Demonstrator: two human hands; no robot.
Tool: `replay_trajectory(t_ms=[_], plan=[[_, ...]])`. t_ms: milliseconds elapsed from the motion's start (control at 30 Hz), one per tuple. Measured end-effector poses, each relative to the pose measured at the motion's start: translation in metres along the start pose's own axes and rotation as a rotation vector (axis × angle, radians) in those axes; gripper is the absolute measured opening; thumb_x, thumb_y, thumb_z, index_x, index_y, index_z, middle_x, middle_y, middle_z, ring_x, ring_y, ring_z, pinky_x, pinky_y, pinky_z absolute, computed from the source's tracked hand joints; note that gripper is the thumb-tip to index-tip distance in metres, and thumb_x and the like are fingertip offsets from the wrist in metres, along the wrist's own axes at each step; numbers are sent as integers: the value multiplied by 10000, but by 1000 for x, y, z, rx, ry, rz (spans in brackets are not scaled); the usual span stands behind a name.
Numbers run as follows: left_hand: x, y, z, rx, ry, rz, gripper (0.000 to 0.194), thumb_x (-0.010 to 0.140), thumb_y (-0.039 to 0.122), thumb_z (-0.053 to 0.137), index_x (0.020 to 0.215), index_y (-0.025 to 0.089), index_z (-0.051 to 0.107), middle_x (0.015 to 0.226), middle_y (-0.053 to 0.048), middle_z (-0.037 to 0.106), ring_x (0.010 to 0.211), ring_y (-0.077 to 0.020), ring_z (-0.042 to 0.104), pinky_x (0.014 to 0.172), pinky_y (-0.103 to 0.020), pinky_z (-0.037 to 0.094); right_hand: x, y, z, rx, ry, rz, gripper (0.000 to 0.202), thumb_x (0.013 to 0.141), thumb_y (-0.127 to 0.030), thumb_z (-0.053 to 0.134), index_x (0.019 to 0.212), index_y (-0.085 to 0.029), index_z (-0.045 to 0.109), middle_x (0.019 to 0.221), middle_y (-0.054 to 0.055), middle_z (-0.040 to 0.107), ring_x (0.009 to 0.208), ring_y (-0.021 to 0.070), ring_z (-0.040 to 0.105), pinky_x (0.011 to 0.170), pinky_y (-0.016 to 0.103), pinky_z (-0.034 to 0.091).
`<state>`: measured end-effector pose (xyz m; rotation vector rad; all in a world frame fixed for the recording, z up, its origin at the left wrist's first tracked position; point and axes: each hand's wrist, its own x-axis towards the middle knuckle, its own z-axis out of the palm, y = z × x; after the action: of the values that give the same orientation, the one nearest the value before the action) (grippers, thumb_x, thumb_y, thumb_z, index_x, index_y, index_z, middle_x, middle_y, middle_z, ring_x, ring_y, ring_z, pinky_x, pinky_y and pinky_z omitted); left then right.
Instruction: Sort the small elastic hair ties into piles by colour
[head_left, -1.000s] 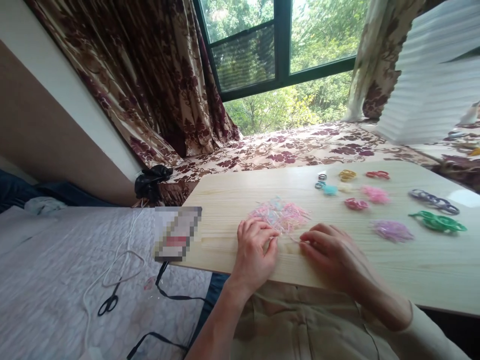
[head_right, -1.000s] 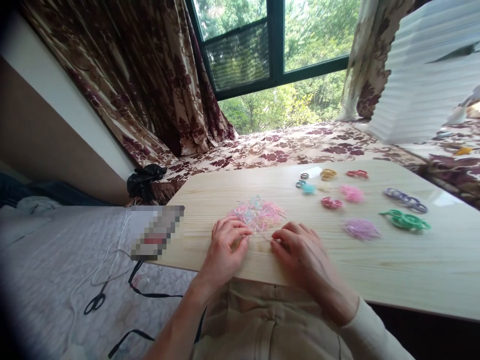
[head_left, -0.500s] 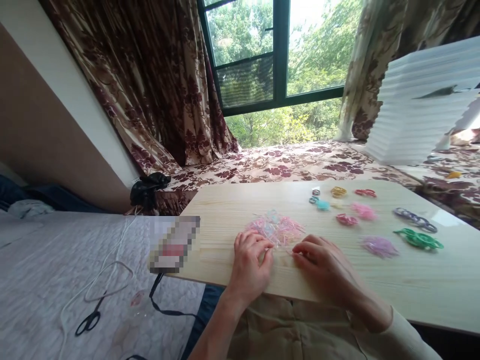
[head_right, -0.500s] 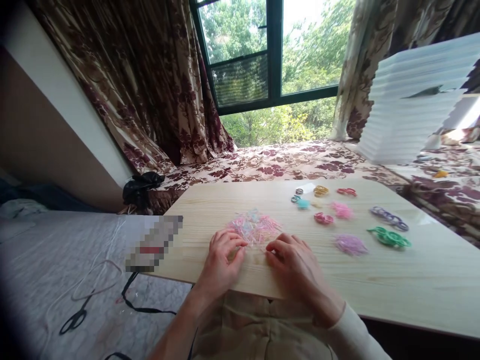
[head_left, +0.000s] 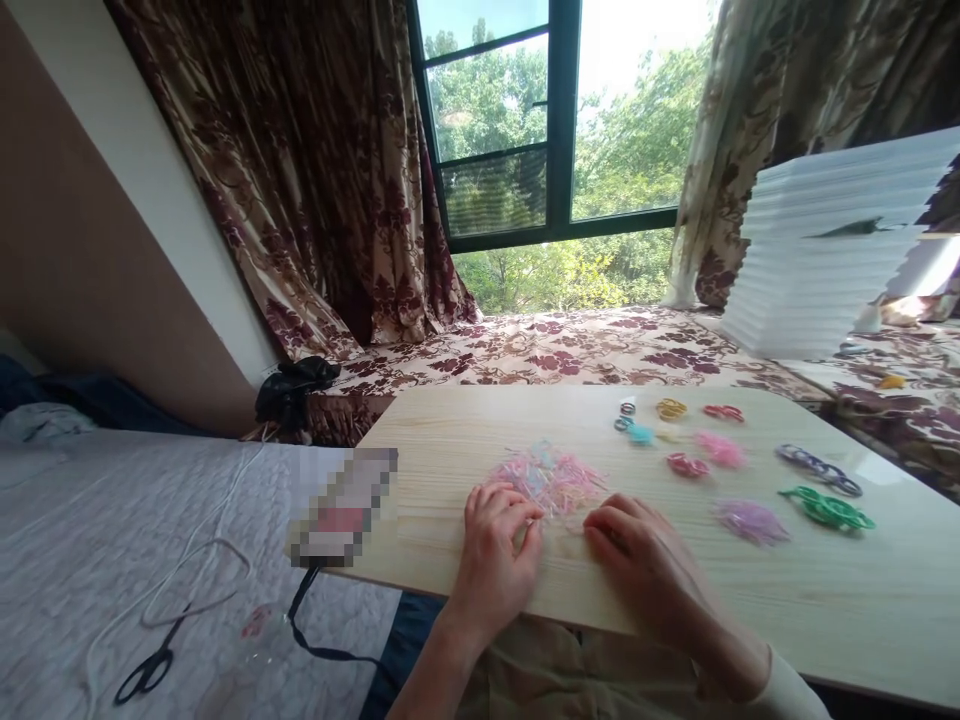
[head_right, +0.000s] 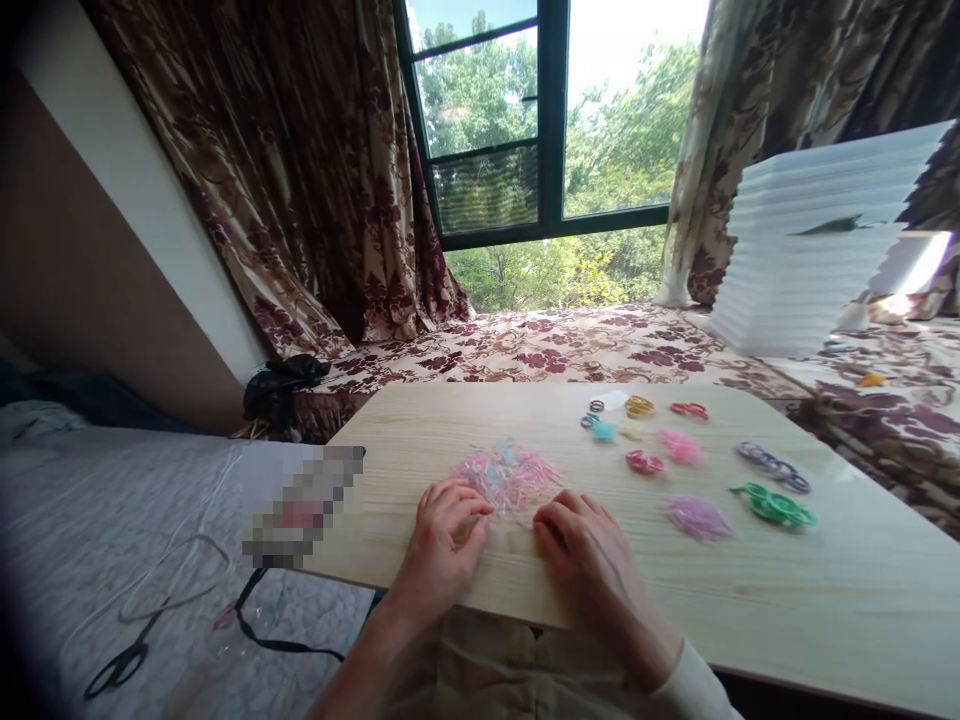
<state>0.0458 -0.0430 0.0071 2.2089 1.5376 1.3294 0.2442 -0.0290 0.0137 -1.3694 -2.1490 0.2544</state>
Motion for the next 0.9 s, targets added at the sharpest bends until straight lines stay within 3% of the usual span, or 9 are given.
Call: replay_trajectory(t_ms=[333,533,667,900], plan=[[-1,-1,-2,-16,-12,-8,152,850,133,580,877,226,697,943,-39,706,1046,-237,601,1064,-496,388,-6,5,-4,53,18,-97,297,940,-309,462,739,-225,665,773,43,655,746,184,619,706,337,466],[-1,-2,-2,-22,-23,-15,136,857,142,589,881,221,697,959,-38,707,1068,-236,592,1066,-489,381,-17,18,-11,18,129,-153,263,929,-312,488,813,-243,715,788,38,676,725,173,637,668,316,477],[-1,-1,-3,-12,-27,-21,138,861,141,589,882,222,699,964,-36,712,1063,-233,595,1073,-487,378,-24,27,-14,15,161,-121,265,921,-342,492,837,-244,723,816,48,684,736,178,642,676,318,490],[-1,-2,-2,-7,-10,-22,146,872,161,569,886,226,700,955,-37,719,1061,-232,605,1055,-465,411,-22,13,-15,-3,40,17,241,889,-355,522,894,-252,739,883,59,690,808,195,640,744,346,481]])
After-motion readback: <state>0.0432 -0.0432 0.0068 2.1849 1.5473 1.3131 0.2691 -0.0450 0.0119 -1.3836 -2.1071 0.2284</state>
